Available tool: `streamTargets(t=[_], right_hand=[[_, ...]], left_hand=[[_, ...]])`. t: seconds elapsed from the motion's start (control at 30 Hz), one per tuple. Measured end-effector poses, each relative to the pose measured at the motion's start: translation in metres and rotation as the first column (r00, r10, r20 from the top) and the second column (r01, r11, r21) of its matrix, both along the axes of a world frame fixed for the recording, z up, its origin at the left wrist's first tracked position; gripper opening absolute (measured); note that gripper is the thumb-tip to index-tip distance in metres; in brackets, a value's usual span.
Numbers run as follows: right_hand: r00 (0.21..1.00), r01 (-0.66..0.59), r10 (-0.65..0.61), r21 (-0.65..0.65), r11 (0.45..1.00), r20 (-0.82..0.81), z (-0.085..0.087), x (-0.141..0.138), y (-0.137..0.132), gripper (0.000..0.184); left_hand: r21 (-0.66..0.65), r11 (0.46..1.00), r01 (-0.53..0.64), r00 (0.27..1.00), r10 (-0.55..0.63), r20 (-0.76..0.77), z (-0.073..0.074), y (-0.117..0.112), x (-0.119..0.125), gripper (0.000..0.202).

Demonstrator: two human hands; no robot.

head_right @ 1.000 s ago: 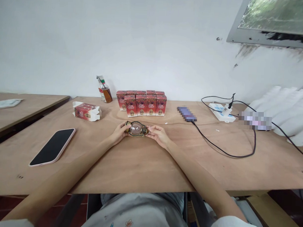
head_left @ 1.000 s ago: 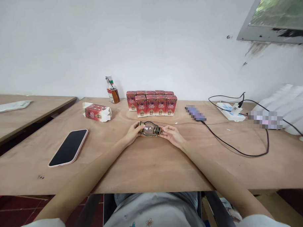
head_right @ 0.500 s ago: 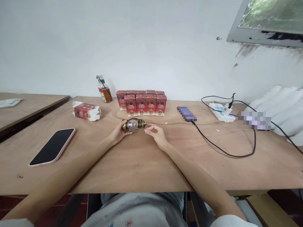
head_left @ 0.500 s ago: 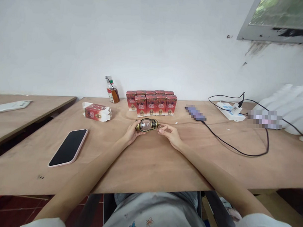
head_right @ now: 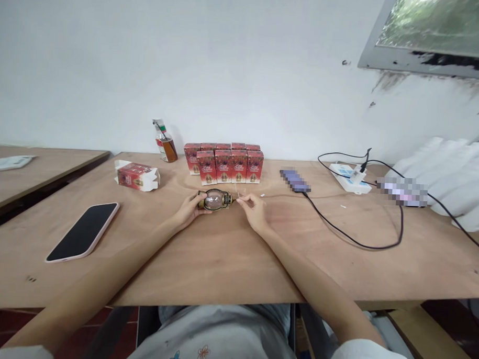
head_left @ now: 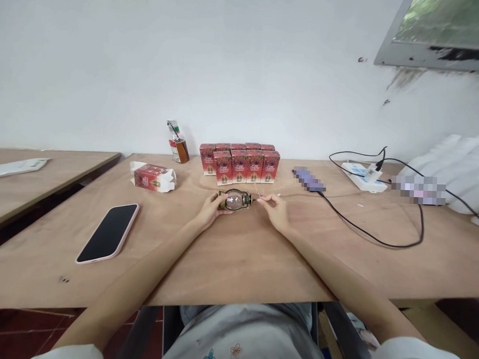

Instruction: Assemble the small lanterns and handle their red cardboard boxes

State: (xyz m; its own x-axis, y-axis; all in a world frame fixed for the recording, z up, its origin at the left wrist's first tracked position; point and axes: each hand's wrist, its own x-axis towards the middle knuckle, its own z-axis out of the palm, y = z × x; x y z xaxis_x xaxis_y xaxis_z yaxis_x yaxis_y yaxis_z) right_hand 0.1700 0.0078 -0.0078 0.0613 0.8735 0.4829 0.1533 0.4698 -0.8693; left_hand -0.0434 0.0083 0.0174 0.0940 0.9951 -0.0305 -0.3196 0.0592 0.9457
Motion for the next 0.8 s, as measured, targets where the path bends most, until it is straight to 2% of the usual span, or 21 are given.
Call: streamTargets(t=[0.13,0.27,0.4,0.57,0.67,0.8], right_hand=[[0.952,0.098,-0.107,0.043,0.994,0.288,-0.003,0.015,0.012,0.017],[0.849,0.111,-0.108,0.024,0.993,0.517,-0.007,0.026,0.025,0.013],[0.805,0.074,-0.072,0.021,0.997,0.589,-0.009,0.029,0.033,0.010],[0.731,0.010,-0.045,0.054,0.998,0.681,-0.010,0.030,0.036,0.021],[0.673,0.041,-0.121,0.126,0.991,0.729,-0.011,0.031,0.035,0.026],[0.598,0.179,-0.283,0.219,0.959,0.750,-0.010,0.039,0.034,0.029]], left_hand=[[-0.004,1.000,-0.015,1.000,0.015,0.013,-0.001,0.001,-0.001,0.029],[-0.014,0.999,-0.033,0.998,0.034,0.044,-0.002,0.003,-0.002,0.031],[-0.028,0.999,-0.044,0.996,0.046,0.083,-0.004,0.005,-0.003,0.033],[-0.029,0.999,-0.033,0.995,0.036,0.090,-0.005,0.006,-0.004,0.033],[-0.029,0.999,-0.027,0.995,0.030,0.095,-0.004,0.006,-0.004,0.033],[-0.020,1.000,-0.013,0.995,0.015,0.102,-0.003,0.004,-0.004,0.032]])
